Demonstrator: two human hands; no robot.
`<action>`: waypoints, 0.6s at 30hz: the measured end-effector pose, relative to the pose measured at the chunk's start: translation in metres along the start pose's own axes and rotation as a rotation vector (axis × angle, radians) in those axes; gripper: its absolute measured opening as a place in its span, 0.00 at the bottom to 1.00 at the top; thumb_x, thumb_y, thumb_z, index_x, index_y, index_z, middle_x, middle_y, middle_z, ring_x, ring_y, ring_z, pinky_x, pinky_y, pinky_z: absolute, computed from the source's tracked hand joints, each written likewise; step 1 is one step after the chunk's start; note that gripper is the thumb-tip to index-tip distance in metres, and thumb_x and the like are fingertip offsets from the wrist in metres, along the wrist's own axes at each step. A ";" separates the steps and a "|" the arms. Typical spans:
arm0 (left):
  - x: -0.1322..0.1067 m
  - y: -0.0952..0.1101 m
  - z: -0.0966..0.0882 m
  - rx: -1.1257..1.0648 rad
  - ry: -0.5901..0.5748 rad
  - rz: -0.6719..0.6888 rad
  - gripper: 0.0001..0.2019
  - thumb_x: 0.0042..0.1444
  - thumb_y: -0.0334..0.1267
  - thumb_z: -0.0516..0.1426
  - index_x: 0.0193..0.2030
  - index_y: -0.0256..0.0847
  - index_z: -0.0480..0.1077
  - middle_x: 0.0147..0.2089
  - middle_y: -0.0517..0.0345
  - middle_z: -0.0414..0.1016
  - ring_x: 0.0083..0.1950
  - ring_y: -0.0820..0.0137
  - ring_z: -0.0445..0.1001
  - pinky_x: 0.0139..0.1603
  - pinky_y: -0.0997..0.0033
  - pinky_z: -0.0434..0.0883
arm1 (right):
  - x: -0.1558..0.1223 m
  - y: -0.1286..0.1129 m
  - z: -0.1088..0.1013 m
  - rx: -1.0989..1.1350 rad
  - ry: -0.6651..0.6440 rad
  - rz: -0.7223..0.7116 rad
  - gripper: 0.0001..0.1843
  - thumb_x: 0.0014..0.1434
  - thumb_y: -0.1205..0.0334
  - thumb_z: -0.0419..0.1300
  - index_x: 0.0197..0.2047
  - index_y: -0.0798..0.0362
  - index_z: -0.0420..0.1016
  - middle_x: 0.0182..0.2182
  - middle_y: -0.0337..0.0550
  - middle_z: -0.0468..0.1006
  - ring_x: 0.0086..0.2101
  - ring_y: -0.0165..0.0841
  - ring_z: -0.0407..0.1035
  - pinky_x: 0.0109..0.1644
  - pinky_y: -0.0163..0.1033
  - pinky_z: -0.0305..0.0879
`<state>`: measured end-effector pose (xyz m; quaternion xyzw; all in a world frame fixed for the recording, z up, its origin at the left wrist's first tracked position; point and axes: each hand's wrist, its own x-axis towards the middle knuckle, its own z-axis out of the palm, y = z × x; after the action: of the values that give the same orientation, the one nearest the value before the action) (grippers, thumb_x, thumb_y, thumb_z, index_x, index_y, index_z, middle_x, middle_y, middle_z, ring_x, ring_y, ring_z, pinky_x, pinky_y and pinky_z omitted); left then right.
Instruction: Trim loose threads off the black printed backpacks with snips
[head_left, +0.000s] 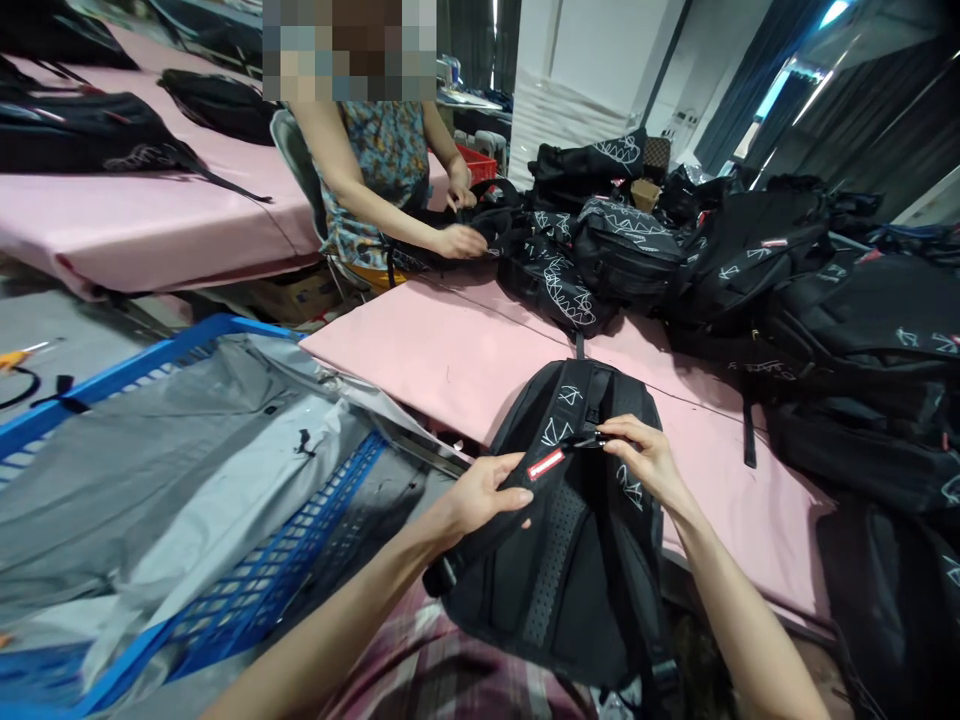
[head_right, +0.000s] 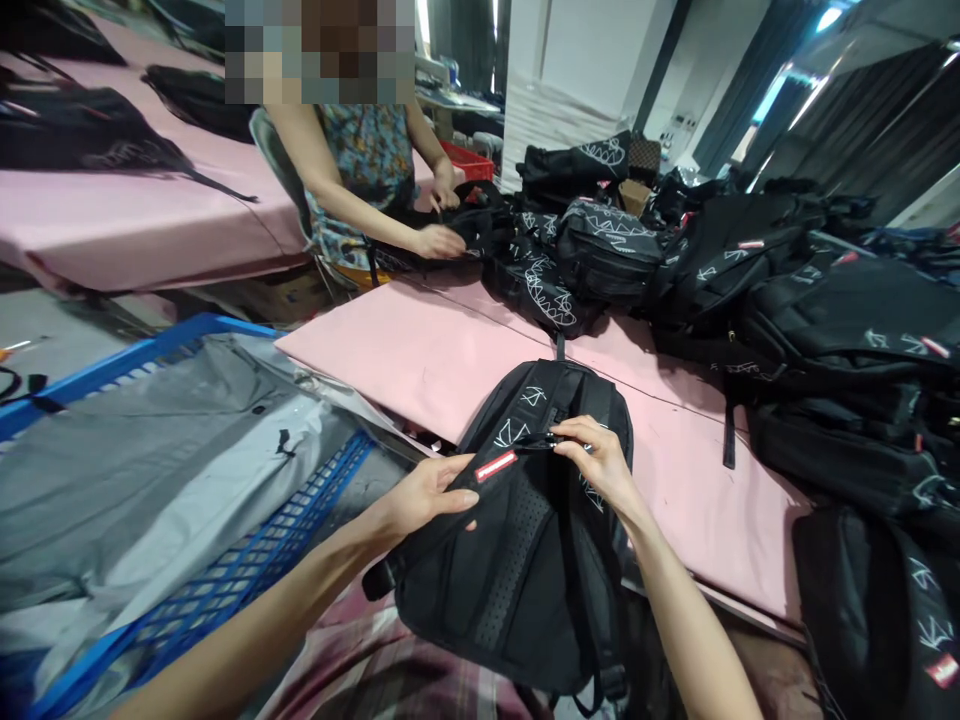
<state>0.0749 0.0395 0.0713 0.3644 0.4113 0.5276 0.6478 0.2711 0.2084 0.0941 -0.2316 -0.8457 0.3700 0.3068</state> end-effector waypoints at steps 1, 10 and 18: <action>0.000 0.000 0.000 -0.024 0.013 -0.006 0.19 0.46 0.40 0.62 0.44 0.34 0.69 0.30 0.58 0.69 0.28 0.74 0.67 0.29 0.73 0.67 | -0.004 0.000 0.004 0.010 -0.015 0.023 0.09 0.56 0.60 0.59 0.40 0.49 0.77 0.37 0.43 0.77 0.39 0.35 0.70 0.44 0.42 0.66; -0.002 -0.013 -0.009 -0.239 0.084 -0.107 0.19 0.44 0.42 0.64 0.41 0.33 0.70 0.34 0.53 0.72 0.25 0.77 0.69 0.25 0.79 0.65 | -0.024 0.004 0.040 0.004 0.123 0.014 0.07 0.57 0.62 0.57 0.39 0.49 0.75 0.34 0.43 0.76 0.36 0.35 0.70 0.41 0.41 0.66; 0.001 -0.017 -0.014 -0.253 0.085 -0.125 0.17 0.42 0.41 0.65 0.37 0.33 0.71 0.33 0.54 0.74 0.22 0.78 0.68 0.22 0.80 0.64 | -0.008 0.009 0.034 -0.047 0.031 -0.172 0.07 0.58 0.60 0.58 0.39 0.49 0.76 0.34 0.43 0.78 0.37 0.36 0.69 0.43 0.44 0.65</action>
<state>0.0681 0.0379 0.0502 0.2308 0.3907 0.5487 0.7022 0.2549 0.1926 0.0658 -0.1710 -0.8662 0.3186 0.3448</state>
